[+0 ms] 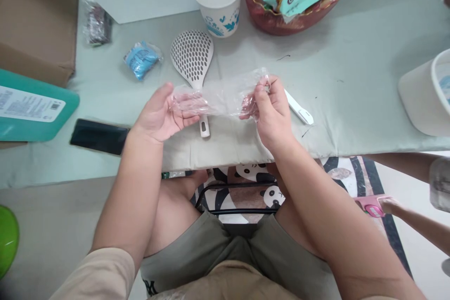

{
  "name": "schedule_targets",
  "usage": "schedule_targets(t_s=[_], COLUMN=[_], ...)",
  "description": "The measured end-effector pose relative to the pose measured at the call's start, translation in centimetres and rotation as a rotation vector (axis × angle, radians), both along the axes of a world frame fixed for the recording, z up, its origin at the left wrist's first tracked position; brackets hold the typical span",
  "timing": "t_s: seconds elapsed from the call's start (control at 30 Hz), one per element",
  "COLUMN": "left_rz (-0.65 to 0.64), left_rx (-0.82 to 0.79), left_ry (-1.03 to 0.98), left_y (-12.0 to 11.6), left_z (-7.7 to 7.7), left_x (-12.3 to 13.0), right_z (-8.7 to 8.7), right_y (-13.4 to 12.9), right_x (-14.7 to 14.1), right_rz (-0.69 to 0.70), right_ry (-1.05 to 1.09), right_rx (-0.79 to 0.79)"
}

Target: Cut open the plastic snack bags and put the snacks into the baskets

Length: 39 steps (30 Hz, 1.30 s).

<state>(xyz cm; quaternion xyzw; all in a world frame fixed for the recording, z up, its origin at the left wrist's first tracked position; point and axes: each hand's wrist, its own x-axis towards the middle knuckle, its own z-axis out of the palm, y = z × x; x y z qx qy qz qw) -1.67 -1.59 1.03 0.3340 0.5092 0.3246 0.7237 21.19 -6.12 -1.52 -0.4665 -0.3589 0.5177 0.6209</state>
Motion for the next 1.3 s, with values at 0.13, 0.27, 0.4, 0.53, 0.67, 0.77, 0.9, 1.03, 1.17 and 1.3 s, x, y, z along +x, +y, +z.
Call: schedule_targets(t_s=[0.13,0.27,0.4,0.53,0.67,0.77,0.9,1.03,1.17,1.3], left_rz=[0.139,0.234,0.193,0.166,0.233,0.276,0.286,0.235,0.204,0.23], left_rx=[0.138,0.307,0.331,0.339,0.484,0.541,0.603,0.624,0.625,0.596], left_ry=[0.029,-0.021,-0.099,-0.067,0.012,0.116,0.218,0.352,0.383,0.218], left_y=[0.1,0.3,0.2,0.2,0.3,0.4,0.4,0.5,0.4,0.2], left_z=[-0.2,-0.7,-1.1,-1.5,-1.9,-1.9,-2.0,-2.2,-2.1,-1.8], left_x=[0.5,0.5,0.2,0.1,0.1,0.3,0.4,0.0,-0.3,-0.1], right_z=[-0.4,-1.1,-1.2,-1.1,-1.2,-1.0,-0.9,-1.1,-1.3,-1.2], right_y=[0.0,0.5,0.8,0.5,0.1,0.1,0.2,0.4,0.4,0.4], right_x=[0.0,0.2,0.3,0.3,0.3,0.3,0.3,0.6,0.8,0.7], right_rz=[0.013,-0.063,-0.051,0.118,0.207,0.233,0.209,0.163,0.136,0.129], right_ry=[-0.012,-0.082,-0.037,-0.062,-0.081,-0.044,-0.114,-0.15,-0.182,-0.153], right_rx=[0.003,-0.048,-0.093,-0.113,-0.156,-0.205,-0.214,-0.149,-0.107,-0.058])
